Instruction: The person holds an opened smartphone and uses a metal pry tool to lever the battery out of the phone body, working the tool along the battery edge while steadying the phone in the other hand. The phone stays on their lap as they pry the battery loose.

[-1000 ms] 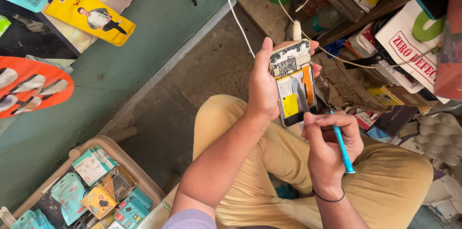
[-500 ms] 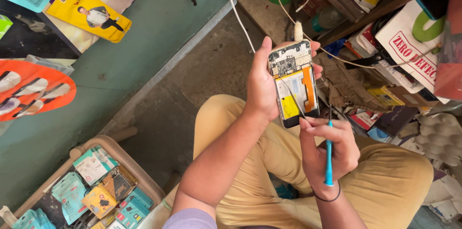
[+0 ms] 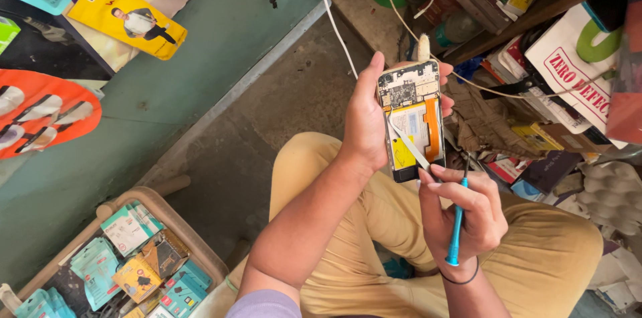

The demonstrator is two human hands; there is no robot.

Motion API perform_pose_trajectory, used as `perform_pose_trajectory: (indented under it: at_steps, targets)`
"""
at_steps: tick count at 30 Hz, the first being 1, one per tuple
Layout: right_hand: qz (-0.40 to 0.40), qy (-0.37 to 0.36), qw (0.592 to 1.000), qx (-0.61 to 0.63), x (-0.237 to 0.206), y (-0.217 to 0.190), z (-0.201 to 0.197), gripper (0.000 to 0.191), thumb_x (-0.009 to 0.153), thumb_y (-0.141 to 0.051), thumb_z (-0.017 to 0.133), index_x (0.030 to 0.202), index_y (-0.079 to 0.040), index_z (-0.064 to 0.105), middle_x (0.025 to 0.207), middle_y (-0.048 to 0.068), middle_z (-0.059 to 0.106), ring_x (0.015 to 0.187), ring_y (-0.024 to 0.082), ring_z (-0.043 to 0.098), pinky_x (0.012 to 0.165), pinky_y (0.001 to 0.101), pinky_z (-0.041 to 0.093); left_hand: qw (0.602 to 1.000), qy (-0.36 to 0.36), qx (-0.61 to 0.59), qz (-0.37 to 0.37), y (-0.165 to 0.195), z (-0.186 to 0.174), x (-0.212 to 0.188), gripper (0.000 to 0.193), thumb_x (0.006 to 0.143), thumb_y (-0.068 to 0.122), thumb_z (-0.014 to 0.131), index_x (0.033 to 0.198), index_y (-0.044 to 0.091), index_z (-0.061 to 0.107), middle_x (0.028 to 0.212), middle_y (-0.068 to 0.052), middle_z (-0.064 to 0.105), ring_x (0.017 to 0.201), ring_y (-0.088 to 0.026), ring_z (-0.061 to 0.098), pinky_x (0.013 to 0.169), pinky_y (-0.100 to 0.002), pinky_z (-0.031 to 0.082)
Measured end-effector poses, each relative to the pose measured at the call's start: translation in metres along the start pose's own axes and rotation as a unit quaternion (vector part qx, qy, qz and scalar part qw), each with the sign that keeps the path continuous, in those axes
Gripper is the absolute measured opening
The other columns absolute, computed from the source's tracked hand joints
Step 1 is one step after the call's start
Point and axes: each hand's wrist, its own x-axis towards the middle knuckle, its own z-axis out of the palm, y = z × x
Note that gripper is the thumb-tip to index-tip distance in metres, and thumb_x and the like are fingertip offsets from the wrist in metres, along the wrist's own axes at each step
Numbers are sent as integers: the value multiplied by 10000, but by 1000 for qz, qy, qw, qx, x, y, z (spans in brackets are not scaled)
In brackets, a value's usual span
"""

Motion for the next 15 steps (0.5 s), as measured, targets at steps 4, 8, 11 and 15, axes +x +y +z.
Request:
perform_pose_trajectory:
  at_steps: [4, 8, 11, 15]
  targets:
    - [1, -4, 1000, 0, 0, 0, -3, 306, 882, 72, 874, 979, -62, 617, 981, 120, 704, 809, 197, 712, 691, 256, 528, 1000, 4, 3, -1, 0, 1, 0, 692, 1177, 529, 308, 1282, -76, 627, 1325, -225, 654, 983, -331, 700, 930, -457, 577]
    - [-3, -7, 1000, 0, 1, 0, -5, 291, 885, 59, 873, 976, -62, 624, 986, 120, 718, 800, 190, 709, 689, 254, 526, 1000, 4, 7, 2, 0, 2, 0, 694, 1176, 524, 304, 1278, -80, 631, 1315, -226, 660, 975, -327, 702, 921, -456, 581]
    - [-1, -12, 1000, 0, 4, -1, -7, 267, 908, 52, 865, 986, -65, 637, 1005, 119, 725, 812, 188, 714, 708, 253, 538, 1000, 0, 14, 5, 0, 2, 0, 700, 1181, 521, 302, 1246, -94, 630, 1313, -227, 663, 978, -328, 702, 925, -459, 582]
    - [1, -32, 999, -7, 12, -5, -14, 254, 930, 56, 861, 1000, -62, 647, 965, 110, 728, 813, 175, 710, 736, 255, 541, 1000, -5, 1, 0, 0, 0, 1, 698, 1178, 520, 295, 1278, -83, 632, 1310, -222, 666, 975, -329, 706, 923, -456, 585]
